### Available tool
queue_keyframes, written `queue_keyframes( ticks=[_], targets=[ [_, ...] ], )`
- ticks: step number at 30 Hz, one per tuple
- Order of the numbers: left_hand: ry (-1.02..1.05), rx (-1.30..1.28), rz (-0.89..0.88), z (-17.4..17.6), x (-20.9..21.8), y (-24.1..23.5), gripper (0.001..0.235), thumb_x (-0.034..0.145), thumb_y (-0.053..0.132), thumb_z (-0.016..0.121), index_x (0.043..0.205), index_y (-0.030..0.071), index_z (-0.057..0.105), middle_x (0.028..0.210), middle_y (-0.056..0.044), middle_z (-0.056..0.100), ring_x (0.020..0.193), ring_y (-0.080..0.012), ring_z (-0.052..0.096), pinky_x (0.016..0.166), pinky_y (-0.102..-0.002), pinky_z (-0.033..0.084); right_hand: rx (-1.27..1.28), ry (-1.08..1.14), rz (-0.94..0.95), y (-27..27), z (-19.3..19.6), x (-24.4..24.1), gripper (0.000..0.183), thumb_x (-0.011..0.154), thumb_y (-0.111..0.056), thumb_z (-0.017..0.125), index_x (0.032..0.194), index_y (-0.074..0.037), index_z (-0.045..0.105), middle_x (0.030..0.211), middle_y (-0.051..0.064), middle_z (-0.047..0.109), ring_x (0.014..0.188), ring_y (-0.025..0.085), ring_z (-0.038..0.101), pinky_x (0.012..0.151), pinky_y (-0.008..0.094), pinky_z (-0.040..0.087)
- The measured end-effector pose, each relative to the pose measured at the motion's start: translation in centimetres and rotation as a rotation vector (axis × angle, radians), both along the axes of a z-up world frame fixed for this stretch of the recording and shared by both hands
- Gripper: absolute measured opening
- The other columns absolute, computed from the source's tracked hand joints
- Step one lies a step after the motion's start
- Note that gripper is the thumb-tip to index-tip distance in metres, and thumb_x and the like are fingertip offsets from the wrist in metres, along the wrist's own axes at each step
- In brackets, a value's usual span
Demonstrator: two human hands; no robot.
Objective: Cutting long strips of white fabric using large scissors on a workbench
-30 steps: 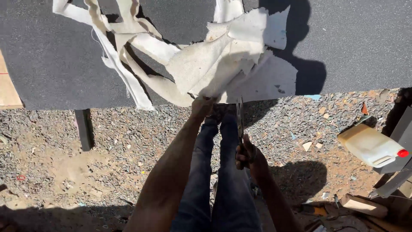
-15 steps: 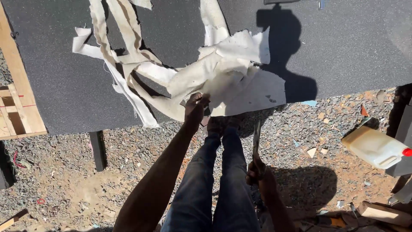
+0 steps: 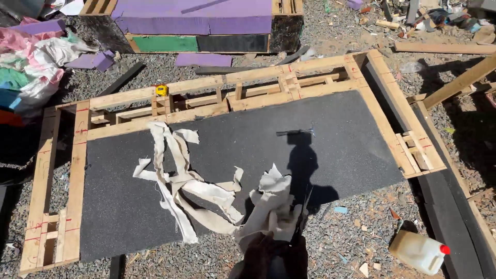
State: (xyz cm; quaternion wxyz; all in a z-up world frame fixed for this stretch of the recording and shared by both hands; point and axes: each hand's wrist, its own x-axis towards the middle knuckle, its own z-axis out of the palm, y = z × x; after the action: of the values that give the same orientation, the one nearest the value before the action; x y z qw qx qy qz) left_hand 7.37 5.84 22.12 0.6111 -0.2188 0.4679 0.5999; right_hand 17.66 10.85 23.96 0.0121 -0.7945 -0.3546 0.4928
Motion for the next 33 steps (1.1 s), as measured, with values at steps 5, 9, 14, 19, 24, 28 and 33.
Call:
queue_keyframes(
  ticks=[5, 9, 14, 19, 24, 28, 33],
  targets=[
    [1.600, 0.395, -0.472, -0.4, -1.6, -2.5, 0.049, 0.075, 0.043, 0.092, 0.114, 0.018, 0.076, 0.103, -0.010, 0.076, 0.086, -0.0219, 0.079, 0.077, -0.031, 0.063, 0.169, 0.062, 0.074, 3.9, 5.9, -1.3, 0.032, 0.083, -0.021, 0.063, 0.114, -0.011, 0.067, 0.105, 0.012, 0.077, 0.091, 0.029, 0.076, 0.073, 0.039, 0.061],
    [-0.082, 0.098, 0.110, 5.9, -3.0, -0.9, 0.041, 0.081, -0.006, 0.072, 0.111, -0.004, 0.044, 0.103, -0.028, 0.053, 0.118, -0.0666, 0.062, 0.105, -0.069, 0.050, 0.217, 0.065, 0.118, 2.7, 8.3, 0.9, 0.025, 0.090, -0.022, 0.058, 0.109, -0.011, 0.068, 0.099, 0.012, 0.075, 0.082, 0.029, 0.077, 0.063, 0.038, 0.063],
    [0.211, -0.111, -0.141, 15.5, -6.6, -0.9, 0.039, 0.097, 0.021, 0.062, 0.131, 0.003, 0.066, 0.119, -0.031, 0.074, 0.107, -0.0420, 0.074, 0.099, -0.048, 0.054, 0.430, 0.219, 0.423, 2.4, 6.0, 4.9, 0.032, 0.078, -0.020, 0.086, 0.105, -0.015, 0.069, 0.095, 0.001, 0.080, 0.087, 0.019, 0.077, 0.075, 0.032, 0.063],
    [0.311, -0.112, -0.068, 21.5, -6.7, -3.8, 0.027, 0.096, 0.025, 0.059, 0.113, 0.005, 0.064, 0.097, -0.016, 0.062, 0.096, -0.0359, 0.075, 0.093, -0.043, 0.056, 0.497, 0.279, 0.601, 1.0, 11.9, 5.6, 0.024, 0.077, -0.034, 0.083, 0.087, -0.016, 0.070, 0.082, 0.005, 0.076, 0.079, 0.022, 0.071, 0.073, 0.035, 0.055],
    [0.333, -0.023, 0.149, 22.6, -5.8, -5.2, 0.019, 0.088, 0.019, 0.069, 0.080, 0.002, 0.065, 0.079, -0.011, 0.051, 0.093, -0.0407, 0.077, 0.084, -0.044, 0.063, 0.364, 0.299, 0.600, 3.0, 14.0, 5.4, 0.034, 0.072, -0.034, 0.090, 0.091, -0.010, 0.075, 0.081, 0.014, 0.077, 0.083, 0.028, 0.074, 0.077, 0.040, 0.054],
    [0.326, 0.060, 0.066, 18.7, -3.6, -5.5, 0.027, 0.085, 0.020, 0.076, 0.074, 0.002, 0.060, 0.077, -0.017, 0.066, 0.097, -0.0410, 0.076, 0.072, -0.042, 0.064, 0.294, 0.539, 0.517, 3.6, 15.3, 4.9, 0.055, 0.066, -0.022, 0.100, 0.104, 0.000, 0.067, 0.105, 0.020, 0.079, 0.094, 0.027, 0.076, 0.081, 0.036, 0.059],
    [0.311, 0.122, 0.075, 24.1, 1.9, -1.8, 0.028, 0.084, 0.016, 0.080, 0.075, 0.002, 0.058, 0.073, -0.014, 0.061, 0.096, -0.0407, 0.076, 0.080, -0.046, 0.065, 0.262, 0.911, 0.523, 5.2, 14.3, 5.9, 0.061, 0.063, -0.004, 0.101, 0.107, 0.006, 0.060, 0.104, 0.028, 0.076, 0.104, 0.036, 0.075, 0.087, 0.044, 0.063]
  ],
)
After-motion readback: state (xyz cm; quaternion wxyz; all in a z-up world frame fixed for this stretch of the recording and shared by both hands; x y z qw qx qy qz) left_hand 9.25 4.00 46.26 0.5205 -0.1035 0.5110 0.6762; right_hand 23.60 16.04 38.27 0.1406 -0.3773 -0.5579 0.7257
